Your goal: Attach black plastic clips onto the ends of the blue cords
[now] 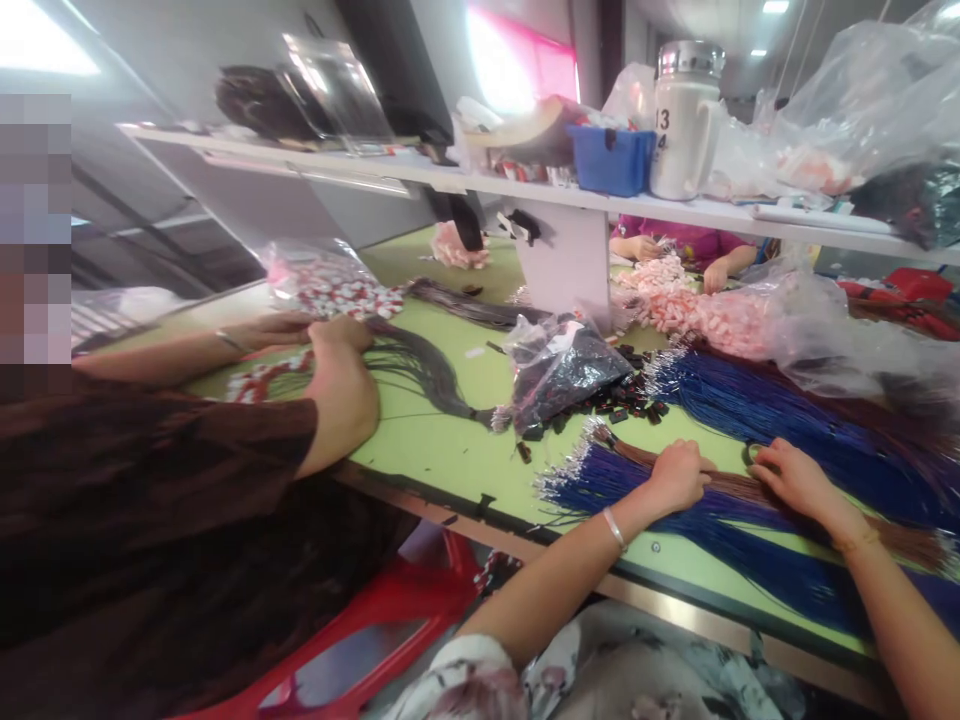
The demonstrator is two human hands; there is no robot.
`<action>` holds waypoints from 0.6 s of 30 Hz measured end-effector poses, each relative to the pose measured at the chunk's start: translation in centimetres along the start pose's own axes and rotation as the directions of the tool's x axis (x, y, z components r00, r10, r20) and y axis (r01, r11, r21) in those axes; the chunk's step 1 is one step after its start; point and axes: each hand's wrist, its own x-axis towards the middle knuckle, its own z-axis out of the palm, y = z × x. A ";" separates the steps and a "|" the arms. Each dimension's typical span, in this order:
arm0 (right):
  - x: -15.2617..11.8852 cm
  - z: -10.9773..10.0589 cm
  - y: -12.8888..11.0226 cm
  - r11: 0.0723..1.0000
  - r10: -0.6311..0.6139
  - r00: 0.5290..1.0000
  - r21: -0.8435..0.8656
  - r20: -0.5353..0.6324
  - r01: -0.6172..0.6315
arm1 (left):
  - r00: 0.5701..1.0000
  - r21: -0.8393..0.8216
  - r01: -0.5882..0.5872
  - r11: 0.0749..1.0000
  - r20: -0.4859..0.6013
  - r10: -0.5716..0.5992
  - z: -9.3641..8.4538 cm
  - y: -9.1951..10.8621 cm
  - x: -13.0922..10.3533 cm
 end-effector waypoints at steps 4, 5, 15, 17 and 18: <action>-0.6 -1.2 -0.3 0.939 0.018 0.991 0.342 -0.135 0.030 | 1.000 -0.080 -0.026 0.996 -0.009 0.026 0.8 -0.4 0.6; -0.7 -1.7 -0.7 0.886 0.059 0.987 0.463 -0.151 0.017 | 0.999 -0.104 -0.032 0.994 -0.026 0.029 0.9 -0.5 0.6; -1.1 -1.8 -6.2 -0.228 0.265 0.959 0.973 0.102 -0.041 | 0.961 -0.794 -0.201 0.573 -0.273 -0.041 -1.2 3.0 -0.7; -1.2 -1.3 -6.8 -0.345 0.265 0.952 0.937 0.152 -0.054 | 0.966 -0.852 -0.204 0.482 -0.256 -0.044 -1.6 3.7 -1.2; -1.3 -1.1 -7.0 -0.394 0.255 0.952 0.917 0.172 -0.060 | 0.964 -0.854 -0.211 0.476 -0.263 -0.044 -1.8 3.9 -1.6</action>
